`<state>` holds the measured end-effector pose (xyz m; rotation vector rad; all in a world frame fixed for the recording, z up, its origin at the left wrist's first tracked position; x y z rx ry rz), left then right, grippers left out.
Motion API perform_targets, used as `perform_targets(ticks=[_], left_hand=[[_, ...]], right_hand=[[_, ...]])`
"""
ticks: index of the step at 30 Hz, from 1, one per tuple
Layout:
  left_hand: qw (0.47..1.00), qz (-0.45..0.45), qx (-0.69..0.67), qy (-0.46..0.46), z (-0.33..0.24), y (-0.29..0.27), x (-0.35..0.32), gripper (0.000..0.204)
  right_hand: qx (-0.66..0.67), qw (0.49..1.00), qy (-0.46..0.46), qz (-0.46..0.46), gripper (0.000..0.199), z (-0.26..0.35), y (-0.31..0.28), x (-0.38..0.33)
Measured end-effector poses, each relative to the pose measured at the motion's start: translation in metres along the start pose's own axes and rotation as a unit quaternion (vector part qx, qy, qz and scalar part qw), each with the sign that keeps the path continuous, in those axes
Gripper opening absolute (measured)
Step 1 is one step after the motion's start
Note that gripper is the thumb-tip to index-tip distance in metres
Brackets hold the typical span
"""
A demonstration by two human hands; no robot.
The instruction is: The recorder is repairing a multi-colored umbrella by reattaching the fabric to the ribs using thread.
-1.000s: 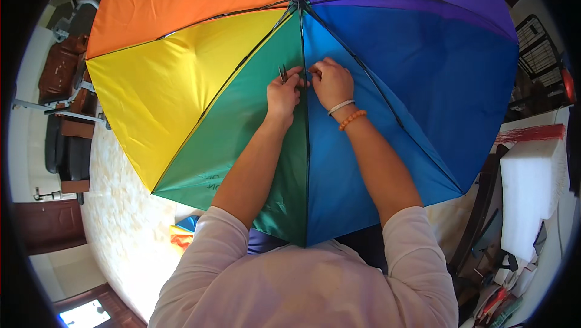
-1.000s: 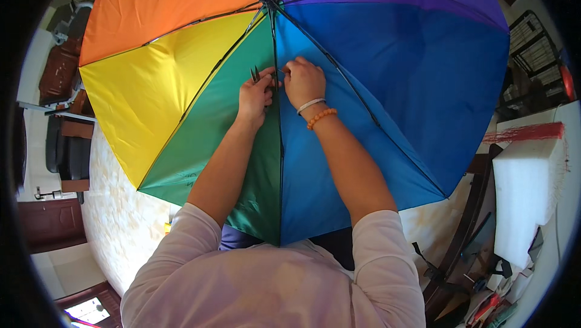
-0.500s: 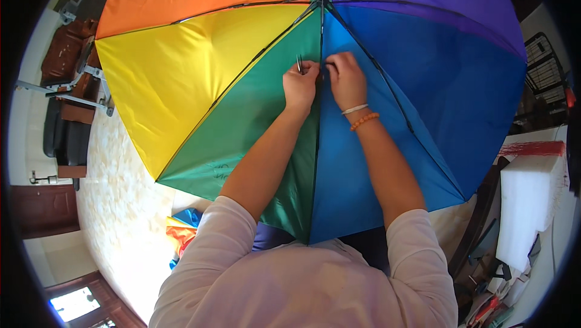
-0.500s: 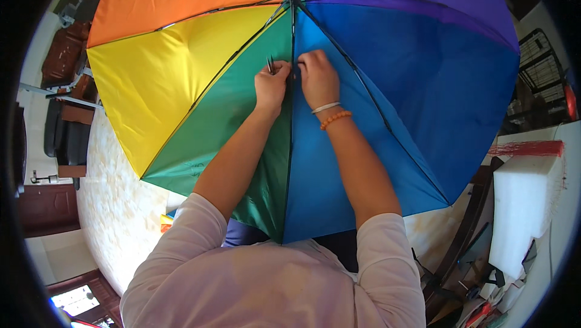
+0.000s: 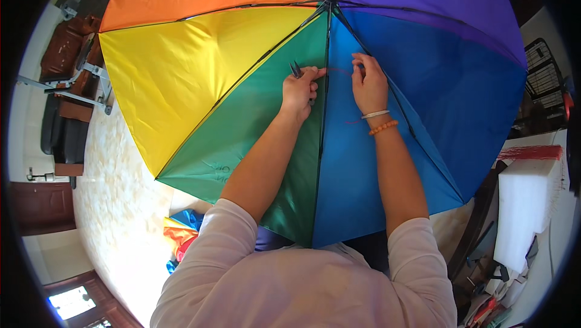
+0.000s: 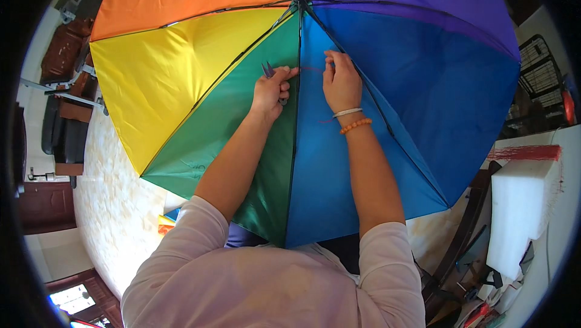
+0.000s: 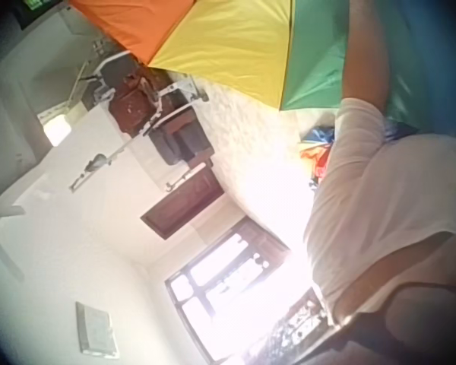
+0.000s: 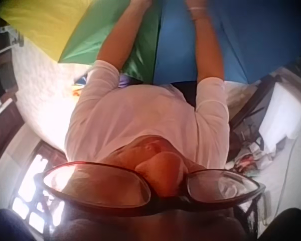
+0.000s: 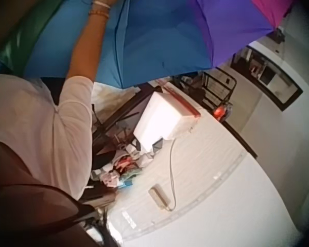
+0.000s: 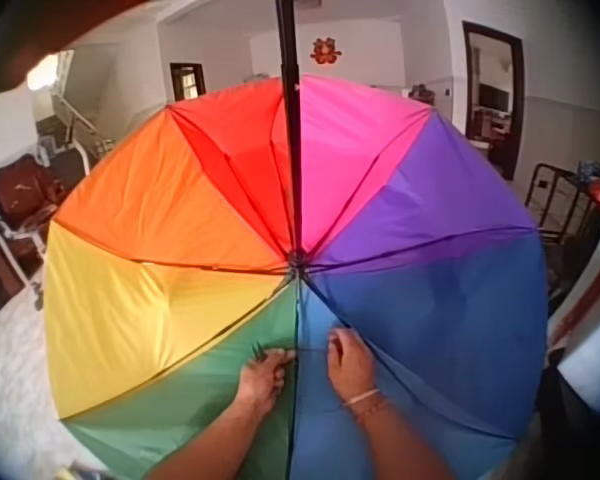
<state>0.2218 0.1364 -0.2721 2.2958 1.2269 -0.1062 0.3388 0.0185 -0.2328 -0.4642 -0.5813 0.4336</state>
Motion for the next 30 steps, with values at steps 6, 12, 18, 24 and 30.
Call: perform_targets(ticks=[6,12,18,24,30], left_hand=[[1.0,0.008,-0.013,0.004,0.001,-0.002,0.001,0.015],[1.0,-0.014,-0.026,0.01,-0.003,-0.002,-0.001,0.015],[1.0,0.015,-0.01,0.008,-0.002,-0.002,0.001,0.015],[0.998,0.017,0.054,0.027,-0.004,0.0,-0.002,0.016],[0.99,0.034,0.13,0.039,-0.003,0.001,-0.001,0.018]], right_hand=[[0.004,1.0,0.002,0.002,0.024,-0.002,0.001,0.0],[0.02,0.999,0.035,0.016,0.024,-0.004,-0.001,0.001],[0.008,1.0,-0.003,-0.001,0.027,-0.002,-0.001,0.0],[0.02,1.0,-0.015,0.005,0.024,0.0,-0.003,0.0],[0.011,0.995,-0.074,0.065,0.013,0.01,0.008,0.0]])
Point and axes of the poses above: each hand's wrist, its own x-axis towards the middle knuckle, its own y-axis out of the palm, z = x × y, the point moved 5 cm from there along x, towards the middle knuckle, and after that the axes turned 6 degrees about y, right-handed, at the moved point
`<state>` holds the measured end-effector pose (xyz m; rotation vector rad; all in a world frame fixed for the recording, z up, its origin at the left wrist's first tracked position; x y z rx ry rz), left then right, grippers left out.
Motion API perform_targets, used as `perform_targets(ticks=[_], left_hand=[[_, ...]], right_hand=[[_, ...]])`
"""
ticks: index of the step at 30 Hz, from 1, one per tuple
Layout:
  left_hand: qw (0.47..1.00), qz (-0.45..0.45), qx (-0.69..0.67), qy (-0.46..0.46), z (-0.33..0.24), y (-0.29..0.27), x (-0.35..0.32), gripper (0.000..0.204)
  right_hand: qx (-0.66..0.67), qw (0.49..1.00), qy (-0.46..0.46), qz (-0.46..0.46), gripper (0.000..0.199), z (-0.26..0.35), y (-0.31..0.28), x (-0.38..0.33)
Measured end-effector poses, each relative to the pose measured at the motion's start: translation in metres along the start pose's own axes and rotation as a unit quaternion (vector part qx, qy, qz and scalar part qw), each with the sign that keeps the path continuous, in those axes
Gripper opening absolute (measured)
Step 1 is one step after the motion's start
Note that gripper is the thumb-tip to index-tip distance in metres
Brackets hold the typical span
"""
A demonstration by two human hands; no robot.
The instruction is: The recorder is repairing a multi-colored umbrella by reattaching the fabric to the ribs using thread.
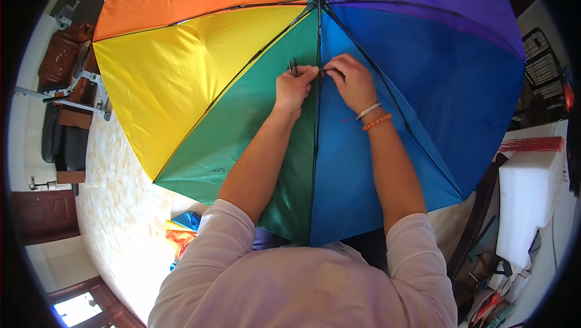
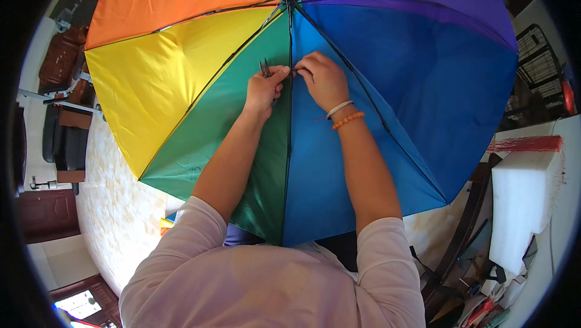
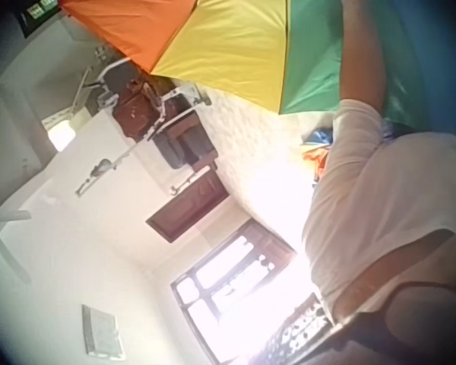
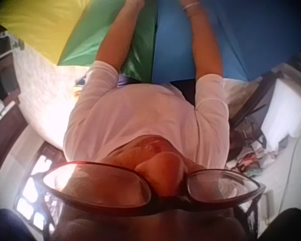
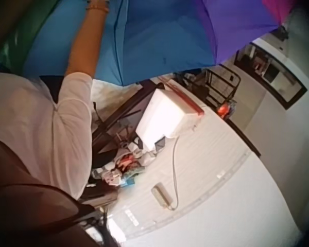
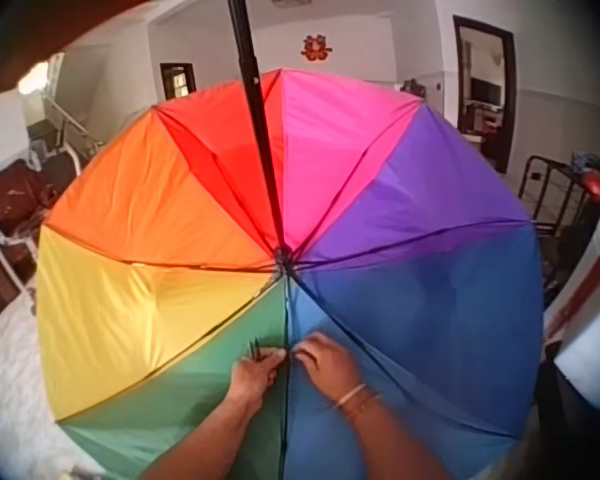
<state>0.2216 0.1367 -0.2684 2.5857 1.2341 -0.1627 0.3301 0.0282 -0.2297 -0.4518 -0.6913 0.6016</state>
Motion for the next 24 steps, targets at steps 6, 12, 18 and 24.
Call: perform_targets(ticks=[6,12,18,24], left_hand=[[0.989,0.001,0.066,0.133,-0.005,0.006,-0.012,0.02],[0.966,-0.048,0.139,0.213,-0.001,0.004,-0.011,0.024],[0.988,-0.037,0.075,0.132,-0.003,0.008,-0.011,0.024],[0.995,-0.027,0.026,0.098,-0.004,-0.002,-0.007,0.023]], right_hand=[[-0.11,0.994,-0.021,0.01,0.005,0.004,-0.002,-0.001],[0.522,0.822,0.224,0.037,0.005,0.003,-0.01,-0.005],[0.622,0.761,0.186,0.003,0.007,0.011,-0.043,0.001],[0.701,0.704,0.115,0.019,0.011,0.009,-0.067,0.006]])
Point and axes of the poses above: each hand's wrist, its own x-axis towards the middle knuckle, its own y-axis out of the palm, z = x × y, the point moved 5 cm from there along x, towards the middle knuckle, and after that the axes turned 6 degrees about y, right-handed, at the moved point
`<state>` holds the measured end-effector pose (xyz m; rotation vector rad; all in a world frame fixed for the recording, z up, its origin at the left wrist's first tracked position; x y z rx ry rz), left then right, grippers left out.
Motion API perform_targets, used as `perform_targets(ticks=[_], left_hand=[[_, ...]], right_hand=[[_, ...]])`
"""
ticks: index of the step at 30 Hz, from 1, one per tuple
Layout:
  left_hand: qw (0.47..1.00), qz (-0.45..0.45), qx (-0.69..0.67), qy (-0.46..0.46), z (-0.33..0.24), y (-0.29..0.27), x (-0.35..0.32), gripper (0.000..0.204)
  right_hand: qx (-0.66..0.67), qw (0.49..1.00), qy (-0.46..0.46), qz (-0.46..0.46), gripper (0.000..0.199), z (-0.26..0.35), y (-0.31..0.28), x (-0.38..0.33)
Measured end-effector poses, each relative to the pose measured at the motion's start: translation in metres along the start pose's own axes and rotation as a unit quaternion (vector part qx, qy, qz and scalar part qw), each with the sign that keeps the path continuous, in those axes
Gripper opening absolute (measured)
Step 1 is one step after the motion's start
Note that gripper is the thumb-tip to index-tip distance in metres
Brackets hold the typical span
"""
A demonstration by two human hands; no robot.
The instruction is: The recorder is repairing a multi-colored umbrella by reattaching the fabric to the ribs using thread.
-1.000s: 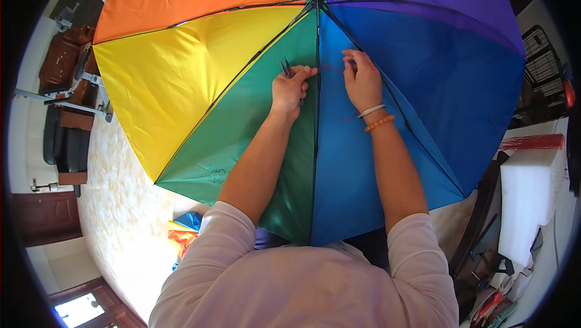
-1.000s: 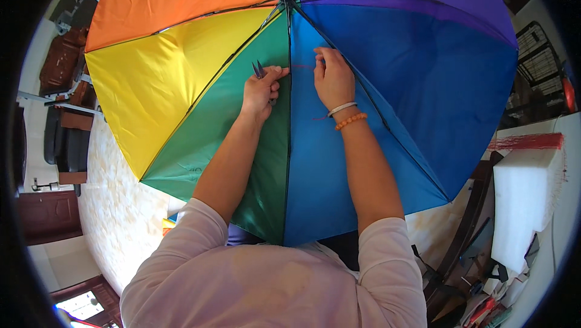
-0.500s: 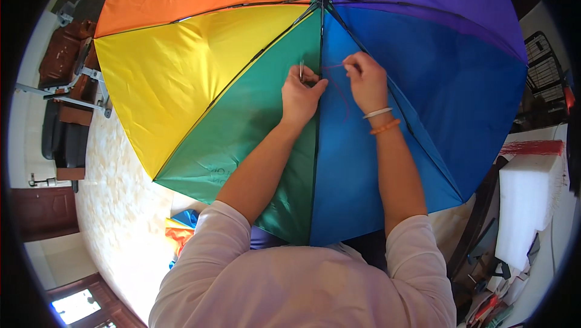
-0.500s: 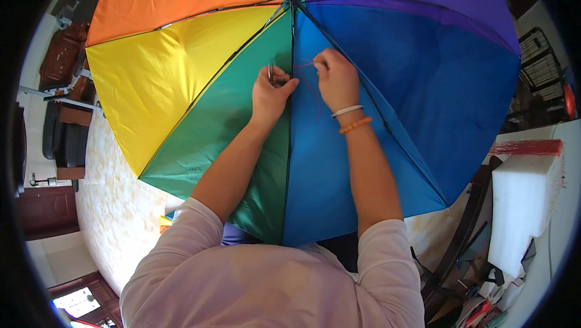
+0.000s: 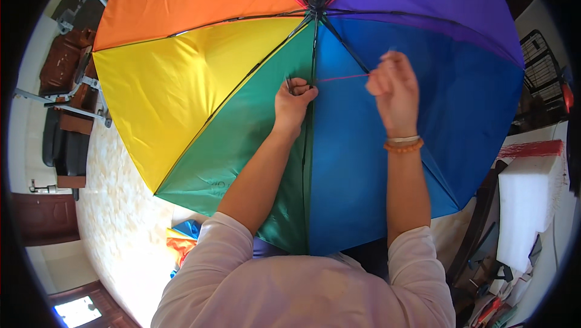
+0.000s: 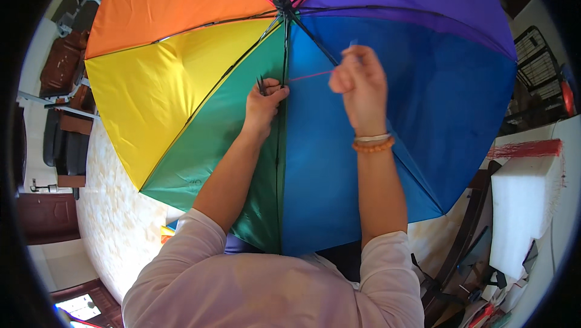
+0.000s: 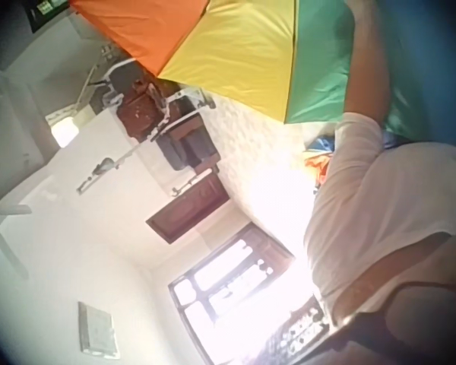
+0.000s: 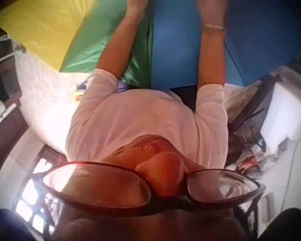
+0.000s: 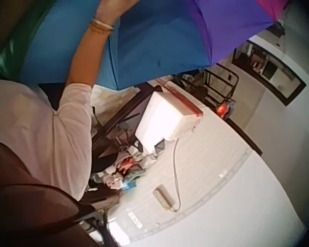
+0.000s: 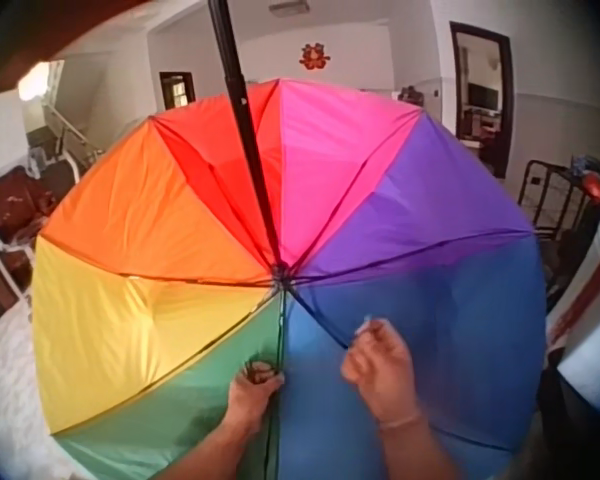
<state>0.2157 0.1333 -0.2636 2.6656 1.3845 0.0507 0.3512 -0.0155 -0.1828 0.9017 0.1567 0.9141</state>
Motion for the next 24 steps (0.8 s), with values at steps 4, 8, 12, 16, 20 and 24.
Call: perform_targets(ticks=[4,8,12,16,20,24], left_hand=[[0.994,0.017,-0.019,-0.108,-0.004,-0.002,-0.001,0.023],[0.989,-0.011,-0.05,-0.138,-0.004,-0.004,0.0,0.021],[0.993,-0.002,0.0,-0.119,-0.001,-0.003,0.003,0.021],[0.995,0.0,0.006,-0.104,0.001,0.003,0.003,0.02],[0.995,-0.003,-0.004,-0.095,0.001,0.006,0.002,0.019],[0.996,-0.009,-0.002,-0.094,0.002,0.006,0.003,0.019]], right_hand=[[-0.362,0.926,0.044,-0.098,0.012,-0.04,-0.003,0.008],[-0.666,0.732,-0.068,-0.123,0.007,-0.064,-0.012,0.007],[-0.725,0.675,-0.041,-0.128,0.009,-0.08,-0.003,0.0],[-0.75,0.649,-0.025,-0.125,0.01,-0.086,-0.004,-0.001],[-0.752,0.646,-0.024,-0.127,0.01,-0.09,-0.005,-0.001],[-0.74,0.654,-0.041,-0.151,0.009,-0.091,-0.007,-0.002]])
Point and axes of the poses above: each hand's wrist, its own x-axis towards the middle knuckle, its own y-axis out of the palm, z = x × y, the point moved 5 cm from there along x, towards the middle knuckle, and after that the axes turned 6 degrees about y, right-handed, at the moved point
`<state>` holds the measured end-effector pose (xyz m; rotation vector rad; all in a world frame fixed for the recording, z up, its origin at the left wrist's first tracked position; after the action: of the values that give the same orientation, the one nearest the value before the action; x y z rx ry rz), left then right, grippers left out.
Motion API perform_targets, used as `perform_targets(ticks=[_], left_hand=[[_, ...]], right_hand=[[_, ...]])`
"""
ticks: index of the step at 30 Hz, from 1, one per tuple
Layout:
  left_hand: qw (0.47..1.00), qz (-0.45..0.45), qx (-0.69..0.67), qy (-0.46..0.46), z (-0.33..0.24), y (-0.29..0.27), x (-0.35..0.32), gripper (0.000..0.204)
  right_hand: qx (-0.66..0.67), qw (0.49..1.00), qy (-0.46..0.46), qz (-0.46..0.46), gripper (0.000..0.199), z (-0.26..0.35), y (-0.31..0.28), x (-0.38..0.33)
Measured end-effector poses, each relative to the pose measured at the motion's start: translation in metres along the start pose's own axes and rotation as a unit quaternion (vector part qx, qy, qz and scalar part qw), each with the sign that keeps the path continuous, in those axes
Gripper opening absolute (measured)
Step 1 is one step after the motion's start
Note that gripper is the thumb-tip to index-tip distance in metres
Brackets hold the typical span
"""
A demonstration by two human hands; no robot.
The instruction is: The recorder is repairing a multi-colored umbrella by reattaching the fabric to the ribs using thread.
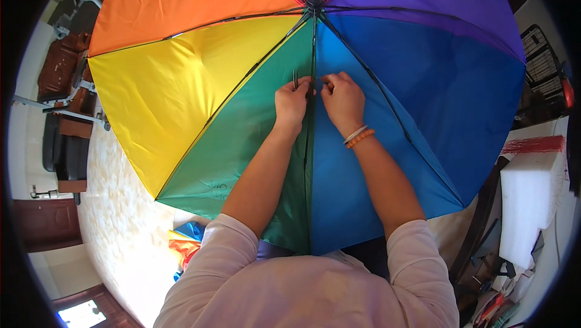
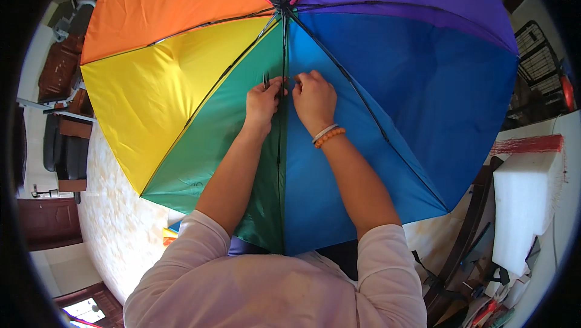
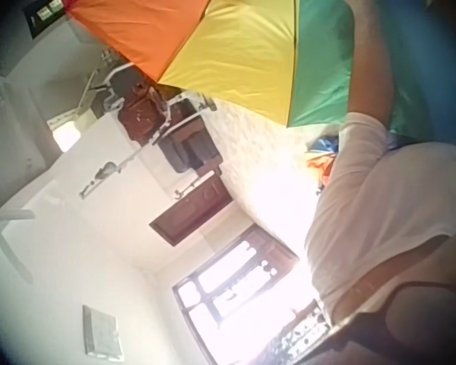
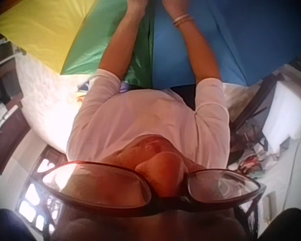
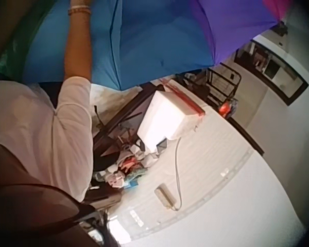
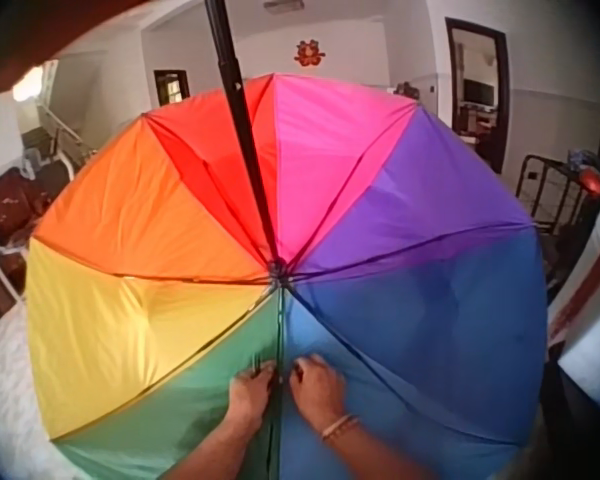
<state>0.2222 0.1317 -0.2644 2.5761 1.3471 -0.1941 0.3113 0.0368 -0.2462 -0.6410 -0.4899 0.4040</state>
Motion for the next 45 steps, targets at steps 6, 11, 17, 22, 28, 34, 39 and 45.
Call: perform_targets(ticks=[6,11,17,22,28,34,39,45], left_hand=[[1.0,0.009,-0.003,0.012,0.004,0.0,0.004,0.019],[1.0,-0.001,-0.01,0.0,0.005,-0.001,0.004,0.018],[0.996,-0.019,-0.071,-0.049,0.01,-0.003,0.008,0.015],[0.998,-0.018,-0.054,-0.034,0.008,0.001,0.012,0.015],[0.993,-0.09,-0.047,0.064,0.01,-0.012,0.018,0.015],[0.992,-0.03,-0.122,-0.02,0.009,-0.01,0.008,0.015],[0.988,-0.028,-0.148,-0.028,0.006,-0.01,0.01,0.015],[0.99,-0.025,-0.141,-0.02,0.004,-0.011,0.007,0.015]], right_hand=[[-0.03,0.998,-0.041,0.026,0.01,0.003,0.006,-0.001],[-0.018,0.998,-0.033,0.044,0.01,0.003,0.005,0.001],[0.008,0.998,-0.065,0.02,0.008,0.006,0.007,0.004],[0.052,0.995,-0.087,0.006,0.009,0.003,0.009,0.007],[0.133,0.988,-0.07,-0.031,0.019,0.008,-0.004,0.006],[0.167,0.984,-0.032,-0.054,0.03,-0.011,-0.014,0.013],[0.169,0.984,-0.026,-0.058,0.028,-0.016,-0.012,0.016],[0.158,0.986,-0.019,-0.044,0.028,-0.014,-0.012,0.015]])
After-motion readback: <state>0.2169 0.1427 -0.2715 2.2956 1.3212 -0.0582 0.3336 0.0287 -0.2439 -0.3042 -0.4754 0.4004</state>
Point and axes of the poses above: each hand's wrist, its own x-axis towards the middle knuckle, its own y-axis out of the palm, z = x × y, the point moved 5 cm from there along x, towards the middle knuckle, and after that the axes turned 6 degrees about y, right-handed, at the moved point
